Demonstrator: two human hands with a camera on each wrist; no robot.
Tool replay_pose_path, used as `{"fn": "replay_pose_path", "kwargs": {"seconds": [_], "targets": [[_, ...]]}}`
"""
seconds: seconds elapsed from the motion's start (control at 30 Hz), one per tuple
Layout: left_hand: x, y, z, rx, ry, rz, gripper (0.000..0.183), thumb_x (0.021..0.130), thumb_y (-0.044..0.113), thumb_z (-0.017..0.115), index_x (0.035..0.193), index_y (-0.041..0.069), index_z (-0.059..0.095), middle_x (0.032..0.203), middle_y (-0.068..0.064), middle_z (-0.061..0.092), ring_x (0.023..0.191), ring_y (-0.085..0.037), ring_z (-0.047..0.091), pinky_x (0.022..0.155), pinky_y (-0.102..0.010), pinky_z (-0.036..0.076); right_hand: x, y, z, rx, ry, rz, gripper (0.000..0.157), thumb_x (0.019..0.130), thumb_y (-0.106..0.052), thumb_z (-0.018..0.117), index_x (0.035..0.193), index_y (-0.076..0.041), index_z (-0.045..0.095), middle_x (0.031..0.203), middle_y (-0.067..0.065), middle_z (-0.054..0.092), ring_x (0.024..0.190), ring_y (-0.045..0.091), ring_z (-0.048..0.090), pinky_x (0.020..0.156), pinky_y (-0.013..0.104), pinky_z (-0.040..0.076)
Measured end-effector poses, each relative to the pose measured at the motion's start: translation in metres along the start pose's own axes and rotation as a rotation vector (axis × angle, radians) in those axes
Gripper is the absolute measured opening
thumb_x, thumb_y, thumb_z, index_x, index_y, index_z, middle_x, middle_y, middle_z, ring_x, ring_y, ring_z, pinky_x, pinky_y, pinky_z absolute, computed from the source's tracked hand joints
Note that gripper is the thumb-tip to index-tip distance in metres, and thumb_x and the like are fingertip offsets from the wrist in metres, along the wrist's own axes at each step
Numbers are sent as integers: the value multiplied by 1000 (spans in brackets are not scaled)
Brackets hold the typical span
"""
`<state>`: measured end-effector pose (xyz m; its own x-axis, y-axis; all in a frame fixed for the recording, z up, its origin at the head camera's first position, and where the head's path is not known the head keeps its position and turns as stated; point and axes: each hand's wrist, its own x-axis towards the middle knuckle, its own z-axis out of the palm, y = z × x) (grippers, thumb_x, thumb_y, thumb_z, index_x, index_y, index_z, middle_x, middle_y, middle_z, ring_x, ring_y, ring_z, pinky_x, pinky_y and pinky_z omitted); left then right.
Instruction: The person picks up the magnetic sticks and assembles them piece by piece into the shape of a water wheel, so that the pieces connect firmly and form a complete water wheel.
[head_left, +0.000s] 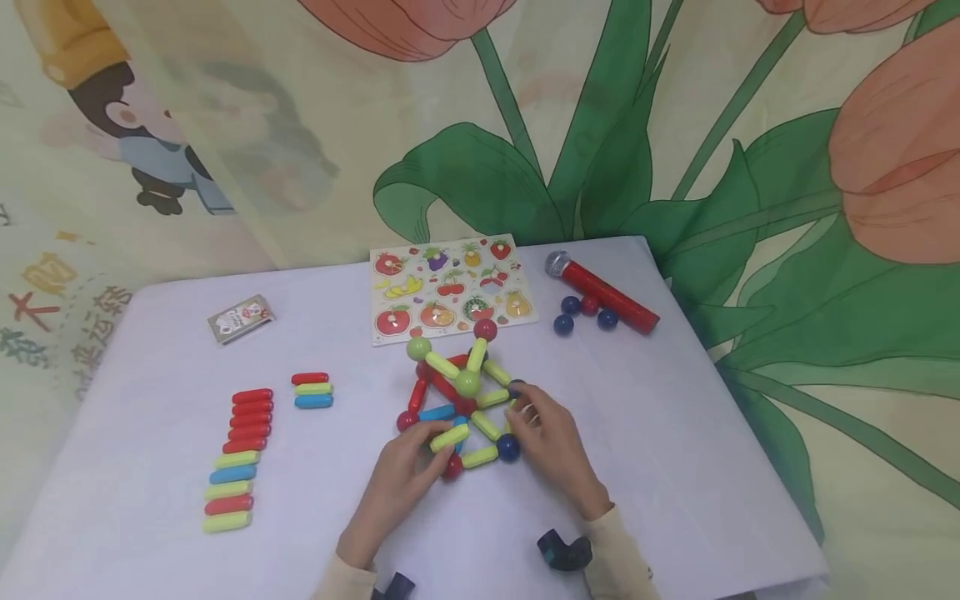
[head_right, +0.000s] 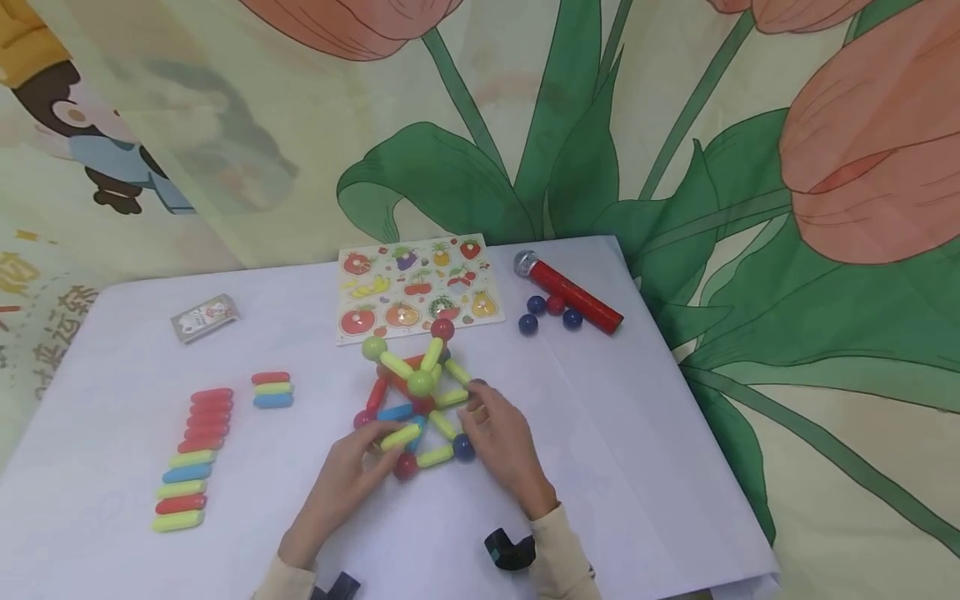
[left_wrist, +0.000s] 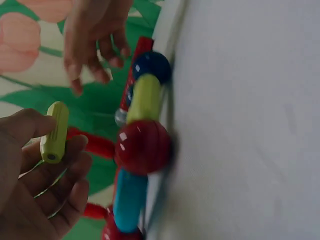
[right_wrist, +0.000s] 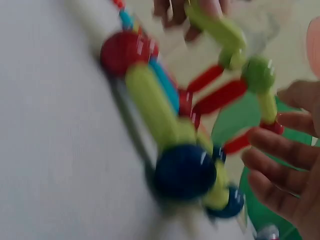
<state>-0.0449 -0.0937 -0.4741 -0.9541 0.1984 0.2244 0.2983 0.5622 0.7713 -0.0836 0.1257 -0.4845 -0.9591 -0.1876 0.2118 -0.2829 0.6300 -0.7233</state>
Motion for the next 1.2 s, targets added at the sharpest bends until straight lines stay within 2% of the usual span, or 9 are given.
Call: {"fn": "replay_pose_path", "kwargs": {"seconds": [0.1, 0.2, 0.27, 0.4, 0.57, 0.67, 0.77, 0.93, 1.2], "targets": [[7, 8, 4, -39, 4, 109, 34, 81, 8, 76, 112, 9, 65, 108, 3, 68, 101, -12, 63, 88, -33, 54, -4, -15, 0, 236, -132, -45, 30, 93, -18, 64, 122, -10, 60, 92, -2, 67, 75, 6, 58, 68, 24, 52], [13, 14, 8, -56, -11, 150, 34, 82, 11, 75, 114, 9, 63, 107, 2, 68, 98, -13, 63, 85, -32, 55, -5, -21, 2, 374, -197, -26, 28, 93, -18, 63, 120, -9, 60, 101, 2, 68, 81, 10, 61, 72, 24, 52], [15, 16, 8, -51, 4, 128, 37, 83, 14, 75, 116, 11, 62, 107, 2, 67, 97, -14, 63, 84, -33, 55, -2, -20, 1, 461, -174, 16, 27, 94, -15, 62, 119, -5, 59, 107, 8, 67, 85, 18, 63, 75, 26, 53], [15, 6, -3, -5, 74, 50, 38, 83, 12, 75, 118, 10, 60, 107, -3, 66, 95, -19, 64, 81, -37, 56, 13, -5, -5, 568, -75, 110, 25, 94, -9, 59, 118, -1, 57, 104, 15, 66, 86, 31, 65, 77, 35, 57], [10, -25, -33, 141, 167, -134, 35, 87, 15, 71, 120, 9, 59, 114, -6, 63, 106, -23, 60, 87, -44, 53, 31, 13, -10, 539, 0, 205, 24, 98, -11, 54, 121, -4, 58, 99, 20, 67, 79, 31, 63, 76, 41, 56], [6, -46, -56, 242, 201, -275, 37, 90, 19, 68, 124, 11, 56, 123, -9, 58, 119, -29, 52, 95, -51, 48, 35, 14, -12, 520, -3, 201, 26, 100, -14, 51, 123, -4, 58, 95, 23, 66, 77, 28, 62, 76, 41, 55], [2, -67, -76, 332, 202, -355, 42, 90, 17, 66, 129, 11, 52, 131, -13, 51, 127, -35, 44, 98, -56, 43, 38, 12, -11, 533, -35, 186, 27, 101, -15, 49, 124, -5, 58, 92, 24, 66, 76, 23, 61, 75, 35, 55], [-1, -85, -94, 430, 141, -411, 50, 88, 11, 67, 134, 6, 47, 136, -21, 44, 126, -44, 41, 94, -60, 44, 39, 8, -7, 566, -97, 161, 27, 101, -13, 47, 124, -3, 57, 92, 20, 65, 74, 16, 59, 73, 25, 53], [2, -94, -95, 458, 129, -487, 50, 87, 9, 68, 134, 7, 50, 125, -21, 48, 118, -43, 48, 93, -57, 46, 38, 10, -5, 557, -79, 166, 31, 102, -19, 46, 130, -7, 54, 95, 19, 68, 76, 20, 61, 74, 28, 53]]}}
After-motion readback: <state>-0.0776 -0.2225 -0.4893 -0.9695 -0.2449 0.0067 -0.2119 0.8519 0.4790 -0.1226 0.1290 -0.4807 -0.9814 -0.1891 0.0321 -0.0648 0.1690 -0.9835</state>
